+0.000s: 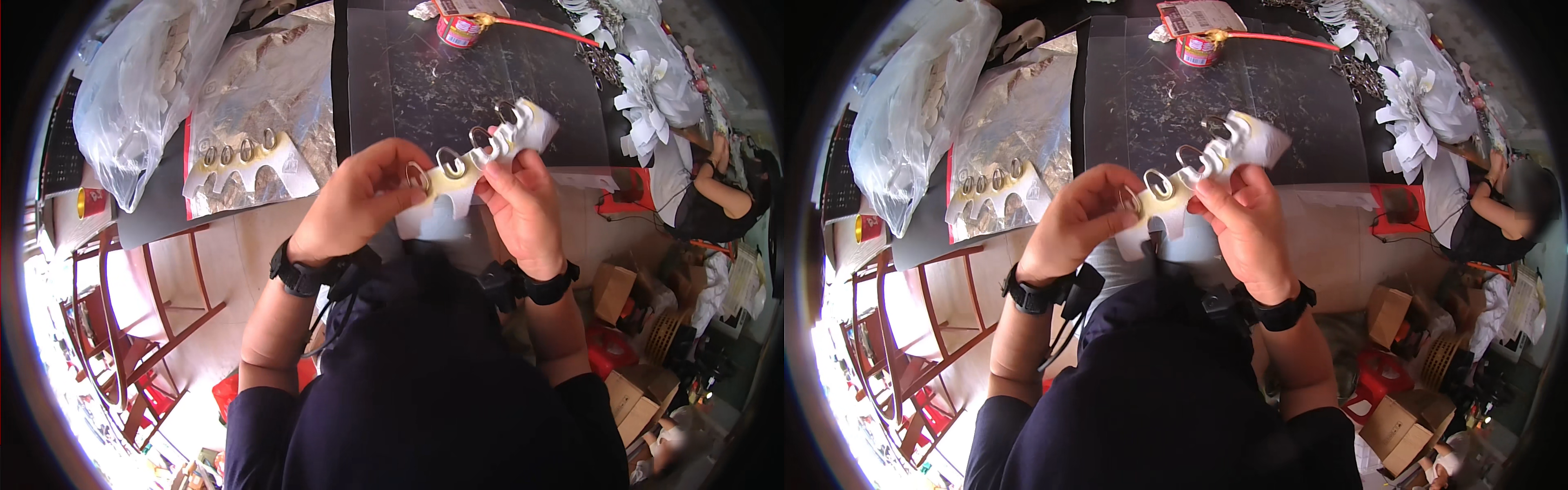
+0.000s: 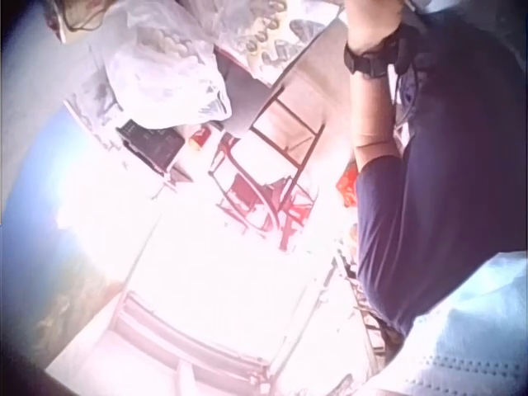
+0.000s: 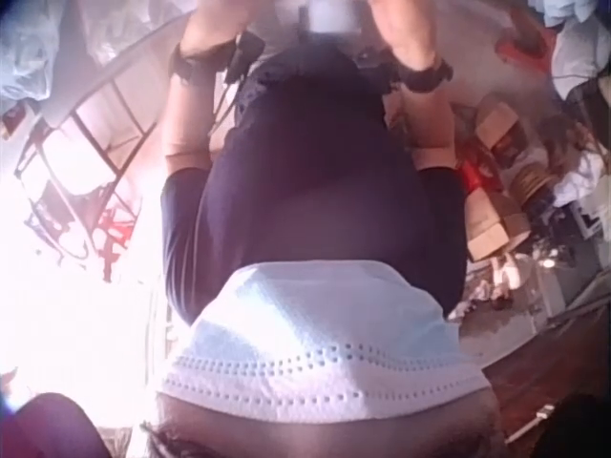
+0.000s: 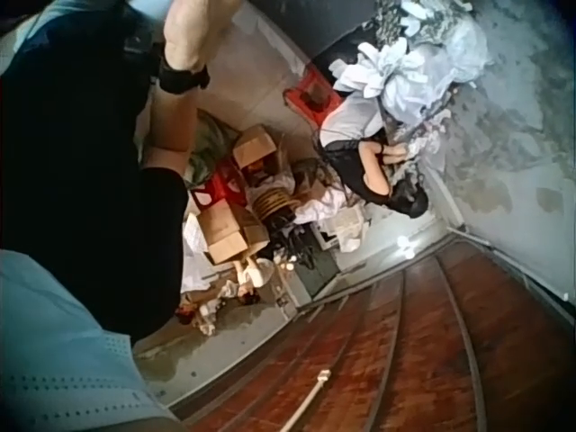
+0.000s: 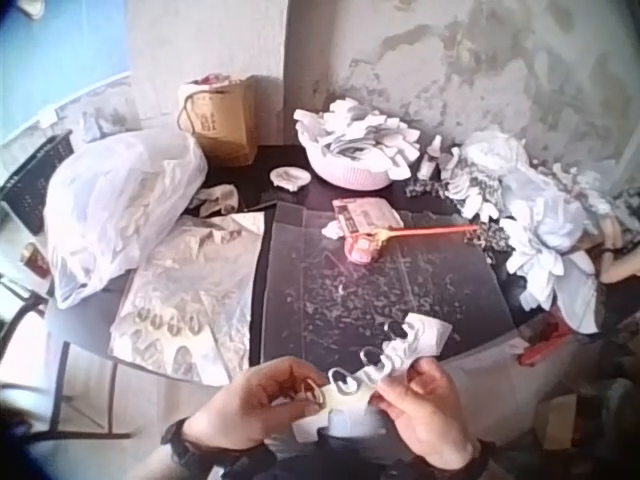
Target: The recorder is assembling small hardware components onto white shoe upper pieces by hand.
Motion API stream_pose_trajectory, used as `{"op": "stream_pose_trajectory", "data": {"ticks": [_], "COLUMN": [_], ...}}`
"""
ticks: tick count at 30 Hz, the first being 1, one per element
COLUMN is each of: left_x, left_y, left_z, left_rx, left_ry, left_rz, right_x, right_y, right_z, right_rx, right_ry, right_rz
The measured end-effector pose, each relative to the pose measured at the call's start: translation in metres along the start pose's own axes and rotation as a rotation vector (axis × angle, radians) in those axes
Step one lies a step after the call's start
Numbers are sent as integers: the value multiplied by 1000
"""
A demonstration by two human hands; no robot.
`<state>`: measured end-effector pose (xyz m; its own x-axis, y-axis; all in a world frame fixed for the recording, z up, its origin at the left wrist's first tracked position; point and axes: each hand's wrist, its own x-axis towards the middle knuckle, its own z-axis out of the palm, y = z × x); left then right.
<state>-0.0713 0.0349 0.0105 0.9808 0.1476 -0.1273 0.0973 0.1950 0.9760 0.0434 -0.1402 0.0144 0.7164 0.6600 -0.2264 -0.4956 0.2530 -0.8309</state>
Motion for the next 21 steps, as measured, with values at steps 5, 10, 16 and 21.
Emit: {"op": "stream_pose_trajectory", "data": {"ticks": [5, 10, 16, 21], "left_x": [20, 32, 26, 11], "left_y": [21, 20, 29, -22], "left_z": [-11, -20, -33, -44], "left_rx": [464, 771, 346, -830], "left_ry": [-73, -129, 22, 190], "left_rz": [98, 257, 104, 202], "right_x": [2, 33, 71, 66], "right_y": [7, -24, -7, 1], "right_z": [-27, 3, 6, 19], "right_rx": [-498, -1460, -1170, -647], "right_ry": [422, -240, -655, -438], "right_rz": [-480, -861, -405, -281]}}
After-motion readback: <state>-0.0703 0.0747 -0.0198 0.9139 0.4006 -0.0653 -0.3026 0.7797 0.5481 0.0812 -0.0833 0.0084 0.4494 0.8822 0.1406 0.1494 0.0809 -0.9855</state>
